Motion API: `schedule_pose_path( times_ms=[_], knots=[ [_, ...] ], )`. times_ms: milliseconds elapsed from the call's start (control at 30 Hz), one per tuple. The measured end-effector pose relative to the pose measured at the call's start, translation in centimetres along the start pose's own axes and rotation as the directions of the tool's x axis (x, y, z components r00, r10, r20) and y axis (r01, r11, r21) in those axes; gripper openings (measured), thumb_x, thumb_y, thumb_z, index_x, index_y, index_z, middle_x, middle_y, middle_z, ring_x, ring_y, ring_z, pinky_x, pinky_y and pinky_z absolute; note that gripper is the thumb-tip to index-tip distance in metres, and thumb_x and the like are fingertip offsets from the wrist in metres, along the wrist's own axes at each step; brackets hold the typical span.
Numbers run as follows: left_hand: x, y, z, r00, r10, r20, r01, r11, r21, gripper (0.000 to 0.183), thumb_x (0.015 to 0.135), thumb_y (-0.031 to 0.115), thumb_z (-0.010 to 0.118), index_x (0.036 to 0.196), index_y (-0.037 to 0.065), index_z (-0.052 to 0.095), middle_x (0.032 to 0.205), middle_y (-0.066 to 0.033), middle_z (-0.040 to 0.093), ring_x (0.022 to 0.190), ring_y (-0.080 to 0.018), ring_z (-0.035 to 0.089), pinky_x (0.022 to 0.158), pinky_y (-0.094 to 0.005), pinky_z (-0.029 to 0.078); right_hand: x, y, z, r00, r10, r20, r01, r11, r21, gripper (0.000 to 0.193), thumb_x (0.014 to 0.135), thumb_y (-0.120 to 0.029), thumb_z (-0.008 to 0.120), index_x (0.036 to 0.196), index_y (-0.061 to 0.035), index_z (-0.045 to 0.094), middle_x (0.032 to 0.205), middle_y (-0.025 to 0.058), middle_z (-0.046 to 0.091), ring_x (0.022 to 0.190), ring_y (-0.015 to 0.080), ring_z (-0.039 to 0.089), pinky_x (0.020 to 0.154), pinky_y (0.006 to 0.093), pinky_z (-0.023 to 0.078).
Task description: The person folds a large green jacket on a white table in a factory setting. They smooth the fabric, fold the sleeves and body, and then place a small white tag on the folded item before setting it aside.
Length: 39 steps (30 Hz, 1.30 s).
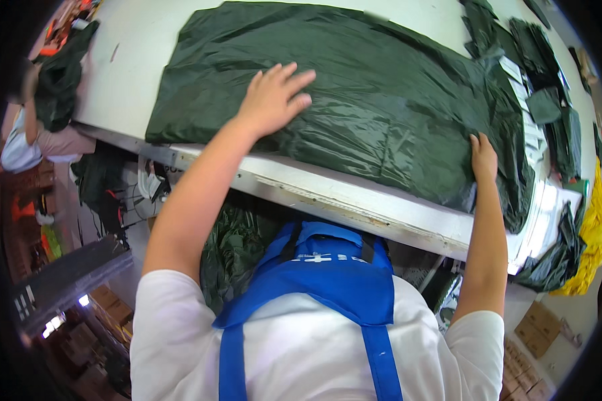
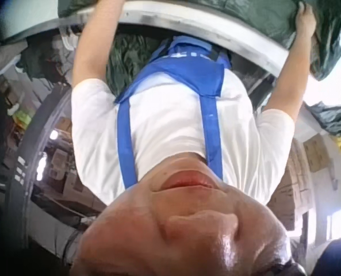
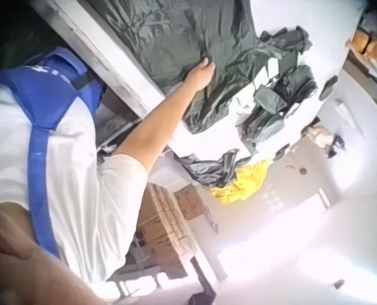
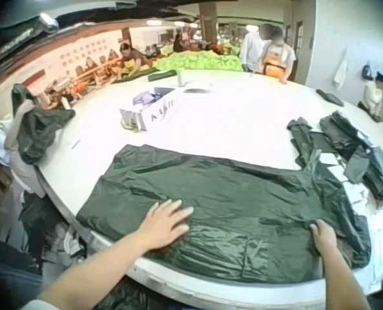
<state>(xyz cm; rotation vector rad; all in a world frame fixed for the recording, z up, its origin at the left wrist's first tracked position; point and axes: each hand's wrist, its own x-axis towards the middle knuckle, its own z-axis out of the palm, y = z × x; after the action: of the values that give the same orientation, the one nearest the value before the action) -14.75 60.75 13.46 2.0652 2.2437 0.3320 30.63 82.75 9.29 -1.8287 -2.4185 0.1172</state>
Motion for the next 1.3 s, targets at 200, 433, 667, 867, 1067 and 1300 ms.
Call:
schedule_pose_path(
  times_ms=[200, 433, 667, 867, 1067, 1300],
  knots=[
    [-3.3, 1.7, 5.2, 0.974, -0.174, 0.146, 0.157, 0.980, 0.119, 0.055, 0.091, 0.043, 0.050, 0.143, 0.033, 0.035, 0.154, -0.0066, 0.019, 0.139, -0.0370, 0.021, 0.109, -0.0604, 0.016, -7.6, 7.5, -2.3, 0.900, 0.092, -0.426, -0.008, 0.981, 0.195, 0.030, 0.095, -0.019, 0.047, 0.116, -0.0021, 0.059, 0.113, 0.0160, 0.062, 0.102, 0.0333, 0.057, 0.090, 0.0398, 0.043],
    [-2.3, 1.6, 6.5, 0.974, -0.157, 0.164, 0.141, 0.984, 0.105, 0.056, 0.089, 0.044, 0.053, 0.142, 0.034, 0.035, 0.155, -0.0035, 0.017, 0.141, -0.0356, 0.016, 0.108, -0.0633, 0.014, -12.6, 17.7, -0.4, 0.973, 0.034, -0.230, -0.053, 0.996, -0.077, 0.019, 0.092, -0.020, 0.052, 0.094, -0.0040, 0.060, 0.093, 0.0172, 0.061, 0.091, 0.0364, 0.055, 0.086, 0.0444, 0.040],
    [-5.7, 6.4, 2.2, 0.946, -0.144, 0.291, 0.124, 0.989, 0.087, 0.065, 0.085, 0.045, 0.056, 0.143, 0.026, 0.035, 0.154, -0.0123, 0.017, 0.139, -0.0408, 0.015, 0.108, -0.0639, 0.016, -12.4, 21.2, -4.4, 0.948, 0.084, 0.306, -0.059, 0.994, -0.089, 0.021, 0.074, -0.024, 0.061, 0.086, -0.0068, 0.060, 0.089, 0.0113, 0.061, 0.092, 0.0318, 0.056, 0.093, 0.0474, 0.037],
    [-5.5, 6.7, 2.6, 0.938, -0.060, 0.342, 0.068, 0.998, -0.013, 0.060, 0.087, 0.053, 0.051, 0.141, 0.032, 0.038, 0.153, -0.0144, 0.016, 0.141, -0.0381, 0.012, 0.110, -0.0618, 0.007, -7.6, -1.0, -6.0, 0.962, -0.259, -0.086, 0.268, 0.955, 0.126, 0.057, 0.072, -0.028, 0.068, 0.126, -0.0151, 0.053, 0.136, 0.0140, 0.045, 0.129, 0.0351, 0.036, 0.106, 0.0548, 0.025],
    [-9.0, 1.1, 3.5, 0.949, -0.230, 0.215, 0.233, 0.972, 0.011, 0.059, 0.088, 0.044, 0.052, 0.142, 0.026, 0.037, 0.152, -0.0109, 0.023, 0.140, -0.0336, 0.018, 0.110, -0.0602, 0.010, -8.6, -4.5, 1.8, 0.981, -0.194, 0.025, 0.194, 0.981, -0.002, 0.054, 0.090, -0.047, 0.049, 0.139, -0.0247, 0.043, 0.150, 0.0121, 0.028, 0.139, 0.0404, 0.017, 0.109, 0.0631, 0.007],
    [-17.3, -12.1, 0.2, 0.598, -0.791, 0.128, 0.785, 0.611, 0.104, 0.057, 0.093, 0.041, 0.045, 0.146, 0.030, 0.027, 0.156, -0.0057, 0.013, 0.142, -0.0352, 0.012, 0.109, -0.0628, 0.007, -8.4, -4.7, 1.6, 0.981, -0.187, 0.044, 0.189, 0.980, -0.055, 0.056, 0.089, -0.046, 0.050, 0.140, -0.0243, 0.041, 0.151, 0.0117, 0.027, 0.139, 0.0397, 0.017, 0.109, 0.0634, 0.007]
  ],
)
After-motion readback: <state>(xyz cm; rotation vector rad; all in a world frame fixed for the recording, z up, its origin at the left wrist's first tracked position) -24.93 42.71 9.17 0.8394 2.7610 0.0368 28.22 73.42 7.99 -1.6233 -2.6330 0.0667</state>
